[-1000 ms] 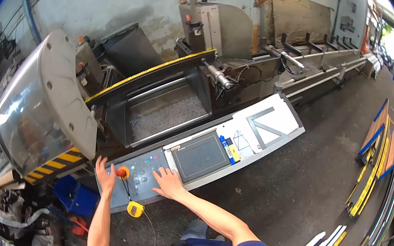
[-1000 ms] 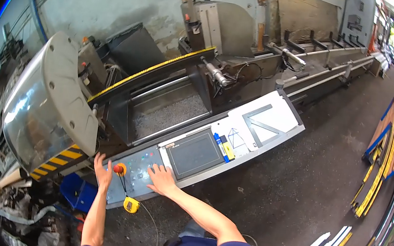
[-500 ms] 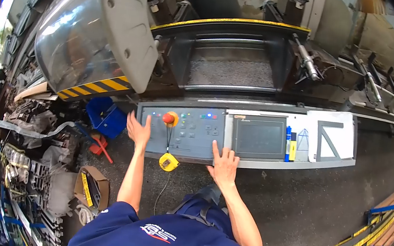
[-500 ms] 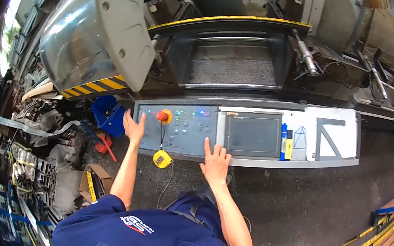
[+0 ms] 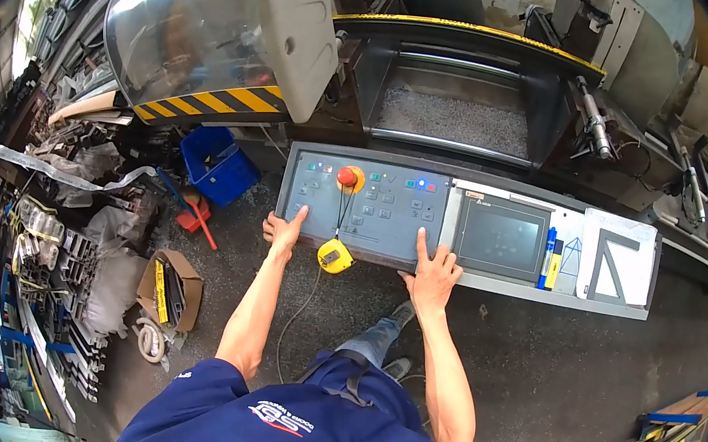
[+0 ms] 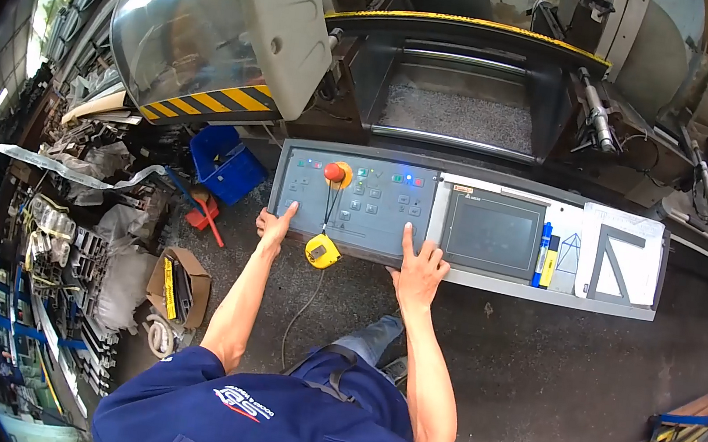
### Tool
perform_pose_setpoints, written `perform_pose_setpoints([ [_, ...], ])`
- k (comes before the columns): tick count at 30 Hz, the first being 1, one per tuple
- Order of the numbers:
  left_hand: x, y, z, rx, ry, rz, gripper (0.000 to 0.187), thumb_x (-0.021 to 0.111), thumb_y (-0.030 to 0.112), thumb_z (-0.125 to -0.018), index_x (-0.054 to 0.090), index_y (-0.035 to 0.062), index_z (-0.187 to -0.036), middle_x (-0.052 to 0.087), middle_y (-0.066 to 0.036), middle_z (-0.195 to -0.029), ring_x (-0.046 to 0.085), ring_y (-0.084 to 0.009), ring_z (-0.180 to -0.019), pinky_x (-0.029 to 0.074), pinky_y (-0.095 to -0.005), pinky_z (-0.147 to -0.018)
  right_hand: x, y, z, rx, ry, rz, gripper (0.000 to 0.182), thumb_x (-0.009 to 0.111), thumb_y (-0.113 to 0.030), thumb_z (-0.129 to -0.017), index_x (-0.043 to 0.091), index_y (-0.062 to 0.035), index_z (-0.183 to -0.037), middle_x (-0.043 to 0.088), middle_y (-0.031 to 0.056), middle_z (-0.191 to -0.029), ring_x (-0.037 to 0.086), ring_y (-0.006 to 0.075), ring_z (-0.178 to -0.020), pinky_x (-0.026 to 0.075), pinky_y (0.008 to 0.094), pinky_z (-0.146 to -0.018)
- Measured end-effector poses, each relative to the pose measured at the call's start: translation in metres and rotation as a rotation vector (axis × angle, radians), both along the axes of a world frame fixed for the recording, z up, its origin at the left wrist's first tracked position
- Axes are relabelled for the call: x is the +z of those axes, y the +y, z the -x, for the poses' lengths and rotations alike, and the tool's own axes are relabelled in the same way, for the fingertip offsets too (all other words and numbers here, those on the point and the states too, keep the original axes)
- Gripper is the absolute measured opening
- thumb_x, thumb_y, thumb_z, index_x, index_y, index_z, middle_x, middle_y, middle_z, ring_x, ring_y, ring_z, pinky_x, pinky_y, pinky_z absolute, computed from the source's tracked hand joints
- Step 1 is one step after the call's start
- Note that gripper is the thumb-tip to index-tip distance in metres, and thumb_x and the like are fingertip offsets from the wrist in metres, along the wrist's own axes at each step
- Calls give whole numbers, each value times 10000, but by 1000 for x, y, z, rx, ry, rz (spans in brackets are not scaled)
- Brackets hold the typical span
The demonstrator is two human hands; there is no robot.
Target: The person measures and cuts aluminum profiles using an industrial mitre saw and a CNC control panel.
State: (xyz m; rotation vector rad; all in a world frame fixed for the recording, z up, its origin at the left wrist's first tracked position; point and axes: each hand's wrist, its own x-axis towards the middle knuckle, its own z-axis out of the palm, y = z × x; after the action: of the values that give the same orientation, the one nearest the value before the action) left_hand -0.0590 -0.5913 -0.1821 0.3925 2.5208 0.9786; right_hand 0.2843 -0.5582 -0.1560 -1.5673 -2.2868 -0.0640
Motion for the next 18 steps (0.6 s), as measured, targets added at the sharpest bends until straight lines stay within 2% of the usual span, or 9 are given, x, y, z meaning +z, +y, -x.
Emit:
perform_pose_setpoints([
  [6,21,14,-6,11,-131,78,1365,823,685,-608,76,38,-1549,25,-237,-1597,70,-520,-1446,186,-636,-1156,-1,1,2,1,16,21,1140,910,-419,-558,331,-281,-1531,458,105,-1112,463,285,-970,368,438,-799],
  [8,34,25,-16,-45,156,120,1252,811,651,-651,153,71,-1544,85,-216,-1601,96,-473,-1461,193,-656,-1135,-1,-3,3,5,21,19,1129,911,-412,-554,349,-279,-1524,463,105,-1105,465,287,-970,368,438,-800],
  [9,37,38,-14,-57,151,105,1252,811,651,-651,153,71,-1544,85,-216,-1601,96,-473,-1461,193,-656,-1135,1,0,1,11,22,7,1117,912,-404,-550,366,-276,-1517,467,106,-1099,466,289,-969,368,437,-801],
  [11,40,58,-4,-272,369,-132,948,795,527,-747,364,86,-1467,252,-187,-1568,215,-400,-1453,249,-597,-1129,4,1,2,6,20,10,1116,915,-380,-534,384,-272,-1510,473,115,-1088,469,296,-970,367,436,-796],
  [12,42,71,0,-277,359,-144,948,795,527,-747,364,86,-1467,252,-187,-1568,215,-400,-1453,249,-597,-1129,5,2,2,8,16,20,1124,917,-365,-531,380,-268,-1513,473,117,-1088,469,298,-972,366,437,-797],
  [14,67,104,-1,-469,548,-419,621,775,360,-816,543,73,-1316,403,-170,-1492,340,-357,-1403,304,-505,-1120,9,3,1,26,1,56,1142,919,-325,-518,373,-256,-1519,474,123,-1081,469,305,-969,362,442,-803],
  [15,85,123,-5,-522,643,-538,417,760,239,-829,632,52,-1180,524,-159,-1386,487,-350,-1294,382,-418,-1081,11,3,2,23,-4,64,1160,916,-297,-507,363,-248,-1526,472,125,-1074,469,311,-966,359,444,-808],
  [16,103,144,-11,-525,637,-564,417,760,239,-829,632,52,-1180,524,-159,-1386,487,-350,-1294,382,-418,-1081,10,3,3,12,-19,74,1167,914,-297,-500,364,-251,-1528,471,126,-1067,471,314,-960,357,441,-808],
  [18,133,190,-23,-785,541,-691,337,744,199,-839,657,33,-1119,598,-150,-1290,566,-333,-1208,444,-403,-1025,11,5,6,-6,-40,62,1151,914,-325,-492,393,-249,-1515,470,114,-1025,470,308,-933,355,439,-798],
])
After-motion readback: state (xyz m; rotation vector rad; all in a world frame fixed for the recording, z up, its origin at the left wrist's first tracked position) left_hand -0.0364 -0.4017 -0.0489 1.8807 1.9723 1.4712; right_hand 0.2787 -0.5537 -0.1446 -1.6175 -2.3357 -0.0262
